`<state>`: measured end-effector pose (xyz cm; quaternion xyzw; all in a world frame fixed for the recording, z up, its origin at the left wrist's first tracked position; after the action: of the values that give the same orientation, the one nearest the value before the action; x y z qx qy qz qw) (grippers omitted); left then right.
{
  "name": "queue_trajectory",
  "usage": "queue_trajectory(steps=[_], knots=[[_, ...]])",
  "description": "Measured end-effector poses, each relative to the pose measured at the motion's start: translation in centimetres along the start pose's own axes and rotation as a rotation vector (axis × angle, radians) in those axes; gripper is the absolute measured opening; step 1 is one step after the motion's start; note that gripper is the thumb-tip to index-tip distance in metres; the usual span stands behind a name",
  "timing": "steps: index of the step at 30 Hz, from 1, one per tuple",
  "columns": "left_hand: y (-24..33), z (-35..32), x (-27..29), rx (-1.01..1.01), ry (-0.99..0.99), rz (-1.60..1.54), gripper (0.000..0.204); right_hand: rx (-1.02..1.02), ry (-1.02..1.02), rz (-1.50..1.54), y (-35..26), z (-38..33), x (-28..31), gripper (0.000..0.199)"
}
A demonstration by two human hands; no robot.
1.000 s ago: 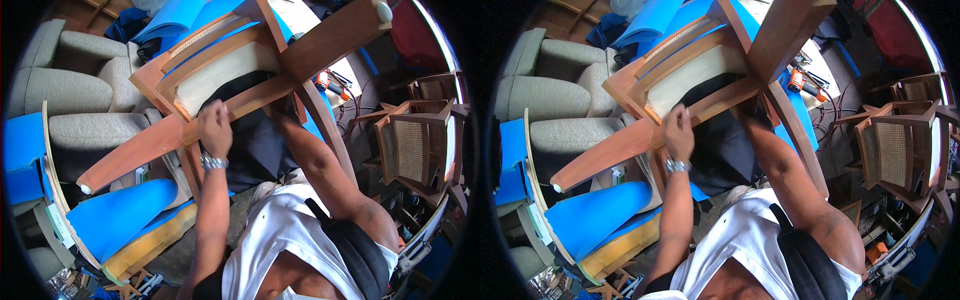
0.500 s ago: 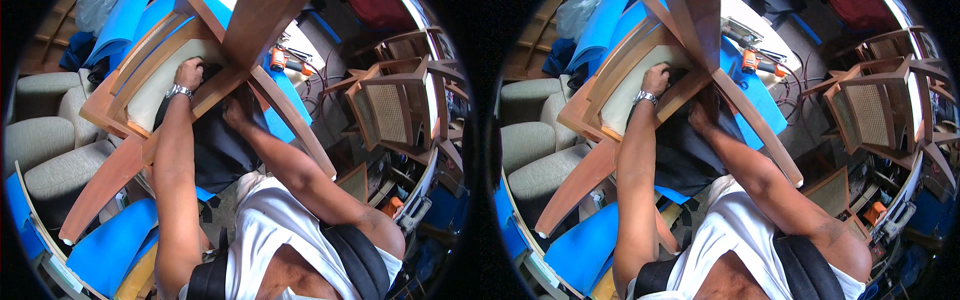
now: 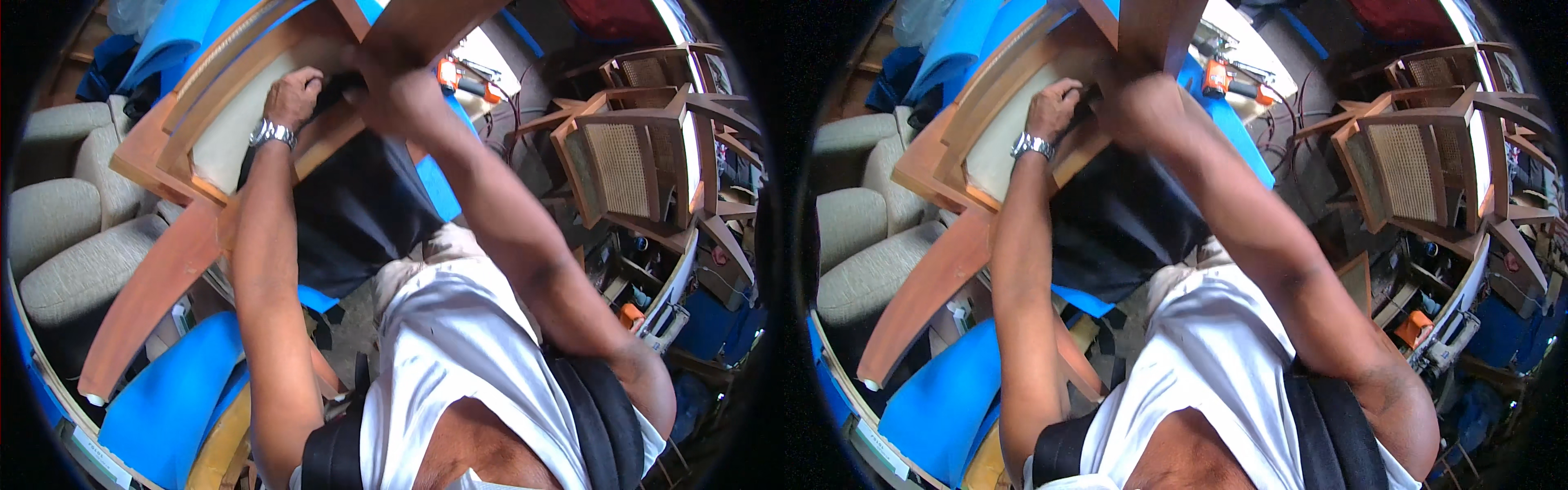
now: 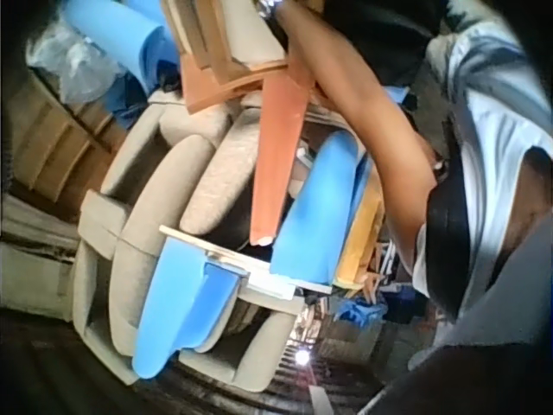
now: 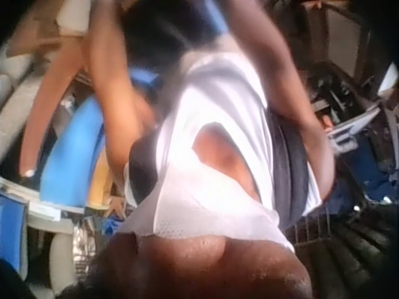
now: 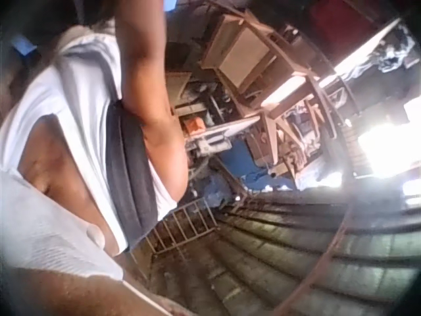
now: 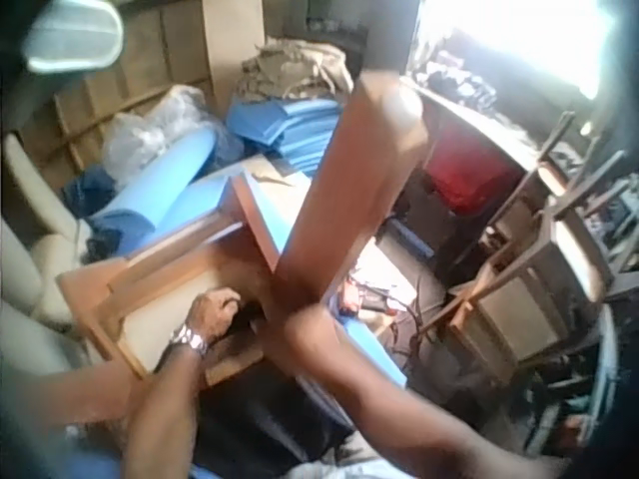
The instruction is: Secure a fabric backing to the underside of a chair seat using a pneumatic staple gun and trimming excess with scissors.
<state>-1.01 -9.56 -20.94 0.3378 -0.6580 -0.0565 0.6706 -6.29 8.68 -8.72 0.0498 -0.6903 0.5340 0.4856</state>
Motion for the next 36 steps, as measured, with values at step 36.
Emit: queue_trajectory(steps=[36], knots=[[-12.2,-12.9,18.3,0.405,0.687,0.746,0.019,0.103,0.519,-0.206,-5.0,14.8,-3.8,0.028]])
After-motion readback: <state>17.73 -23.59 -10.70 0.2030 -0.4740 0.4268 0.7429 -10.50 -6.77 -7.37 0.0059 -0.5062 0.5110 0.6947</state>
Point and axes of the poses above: each hand's wrist, its own z-axis towards the middle knuckle, its own x-axis out of the back of the hand, y = z × x, the point moved 4 cm from there along z, towards the middle knuckle, and after that the axes turned 9 degrees about z, right-handed, at the moved point
